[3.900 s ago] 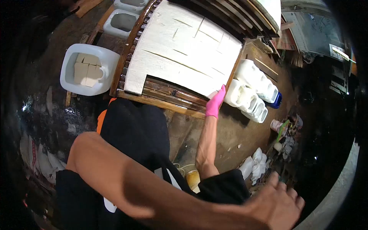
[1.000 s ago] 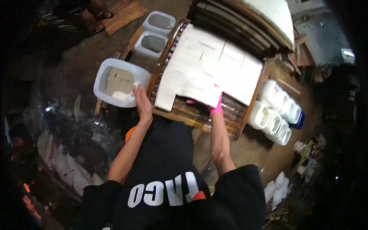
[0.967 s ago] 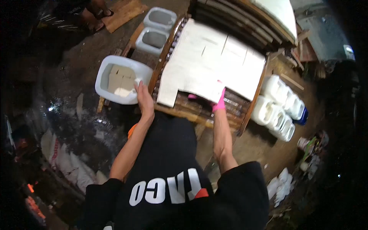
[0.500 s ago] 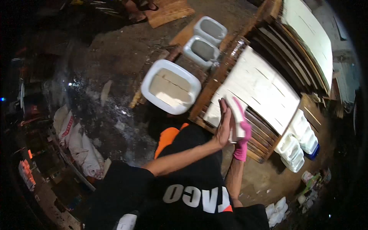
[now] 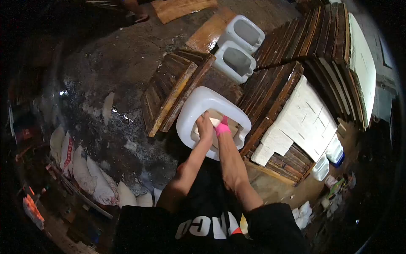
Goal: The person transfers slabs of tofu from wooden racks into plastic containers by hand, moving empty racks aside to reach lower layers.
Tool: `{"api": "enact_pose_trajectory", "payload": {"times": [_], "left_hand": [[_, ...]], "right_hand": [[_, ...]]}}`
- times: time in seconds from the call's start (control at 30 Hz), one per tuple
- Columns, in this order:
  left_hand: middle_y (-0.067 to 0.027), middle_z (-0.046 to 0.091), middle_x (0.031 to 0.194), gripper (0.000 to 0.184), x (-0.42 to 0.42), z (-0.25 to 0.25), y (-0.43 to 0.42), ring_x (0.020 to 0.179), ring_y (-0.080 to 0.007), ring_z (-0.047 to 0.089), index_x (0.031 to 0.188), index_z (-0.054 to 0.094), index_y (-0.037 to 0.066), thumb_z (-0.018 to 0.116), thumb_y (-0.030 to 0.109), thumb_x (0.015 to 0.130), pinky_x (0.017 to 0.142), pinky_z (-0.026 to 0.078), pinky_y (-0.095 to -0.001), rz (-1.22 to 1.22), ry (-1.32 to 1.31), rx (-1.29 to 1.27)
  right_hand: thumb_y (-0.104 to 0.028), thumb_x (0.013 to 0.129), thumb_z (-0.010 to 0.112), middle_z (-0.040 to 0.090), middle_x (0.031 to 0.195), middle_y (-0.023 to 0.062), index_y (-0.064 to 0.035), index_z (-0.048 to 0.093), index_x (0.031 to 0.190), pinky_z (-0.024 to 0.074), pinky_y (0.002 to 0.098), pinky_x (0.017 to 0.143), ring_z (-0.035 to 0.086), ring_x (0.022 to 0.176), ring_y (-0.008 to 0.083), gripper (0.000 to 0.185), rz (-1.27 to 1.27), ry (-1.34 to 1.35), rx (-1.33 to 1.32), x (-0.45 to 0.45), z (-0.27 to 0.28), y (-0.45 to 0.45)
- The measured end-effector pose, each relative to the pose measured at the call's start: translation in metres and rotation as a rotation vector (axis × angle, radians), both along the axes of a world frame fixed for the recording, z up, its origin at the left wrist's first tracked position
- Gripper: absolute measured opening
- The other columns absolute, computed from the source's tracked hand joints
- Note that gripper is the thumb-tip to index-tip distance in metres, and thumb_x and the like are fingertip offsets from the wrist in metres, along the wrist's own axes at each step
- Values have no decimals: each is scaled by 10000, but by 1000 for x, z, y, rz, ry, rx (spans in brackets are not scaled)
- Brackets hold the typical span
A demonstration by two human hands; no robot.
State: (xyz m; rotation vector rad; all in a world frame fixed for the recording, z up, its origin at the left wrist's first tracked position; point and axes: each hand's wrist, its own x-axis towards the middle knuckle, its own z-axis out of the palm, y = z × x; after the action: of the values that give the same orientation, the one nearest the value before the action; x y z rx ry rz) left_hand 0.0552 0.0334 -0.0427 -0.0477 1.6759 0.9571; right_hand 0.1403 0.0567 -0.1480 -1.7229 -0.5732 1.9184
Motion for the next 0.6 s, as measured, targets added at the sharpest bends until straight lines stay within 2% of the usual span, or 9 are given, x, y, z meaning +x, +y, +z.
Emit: {"api": "enact_pose_trajectory", "payload": {"times": [0.07,0.23,0.27,0.33,0.4,0.47,0.5,0.53,0.6], "left_hand": [[-140,552,1210,418,15,3,10,1088,-241,527,1207,545,-4,462,282,914,927,419,-353,346,68,-30],[-83,567,1146,301,8,-48,24,1050,-207,542,1165,559,78,479,254,934,892,453,-327,726,-136,-47],[-73,569,1136,293,11,-56,25,1042,-203,544,1163,562,87,485,251,933,884,459,-330,772,-164,-66],[-57,577,1105,276,12,-90,14,1020,-195,550,1154,568,101,489,245,932,865,470,-333,777,-179,-44],[-45,588,1062,255,13,-143,-7,991,-186,556,1137,574,109,482,235,936,845,479,-333,691,-182,36],[-60,602,1098,282,1,-222,-42,1021,-202,558,1112,590,87,448,265,946,901,462,-363,549,-400,232],[-68,609,1116,303,-7,-218,-38,1036,-210,558,1100,597,76,430,280,951,930,453,-378,466,-503,322],[-69,611,1083,275,-6,-212,-35,995,-217,569,1060,604,79,437,263,940,898,470,-375,490,-407,248],[-70,615,1015,226,-11,-106,14,913,-230,590,980,617,86,452,228,917,834,505,-369,523,-220,84]], "right_hand": [[-327,845,597,557,1267,151,-90,588,1228,348,380,1045,475,1215,291,451,166,-241,124,-4,-29,7],[-306,854,576,540,1301,170,-88,575,1252,333,398,1067,456,1247,319,454,528,-600,559,38,-66,0],[-293,842,608,516,1328,159,-94,499,1313,401,422,1010,485,1219,317,522,977,-949,634,53,-52,1],[-280,839,608,531,1307,164,-90,522,1289,405,432,1003,496,1206,324,496,959,-1007,505,43,-51,2],[-268,840,604,540,1294,167,-89,533,1279,410,432,998,504,1198,326,480,748,-964,373,19,-40,12],[-257,840,600,549,1282,170,-88,544,1269,414,432,994,511,1190,327,465,631,-941,293,-7,-37,20],[-251,841,598,553,1275,172,-88,549,1264,417,432,991,515,1187,328,457,606,-945,257,-17,-38,23],[-245,841,596,557,1269,173,-88,555,1260,419,432,989,518,1183,328,449,584,-944,222,-25,-37,26],[-234,842,592,566,1256,176,-87,565,1250,423,433,984,526,1175,330,434,520,-918,176,-37,-41,28]]}}
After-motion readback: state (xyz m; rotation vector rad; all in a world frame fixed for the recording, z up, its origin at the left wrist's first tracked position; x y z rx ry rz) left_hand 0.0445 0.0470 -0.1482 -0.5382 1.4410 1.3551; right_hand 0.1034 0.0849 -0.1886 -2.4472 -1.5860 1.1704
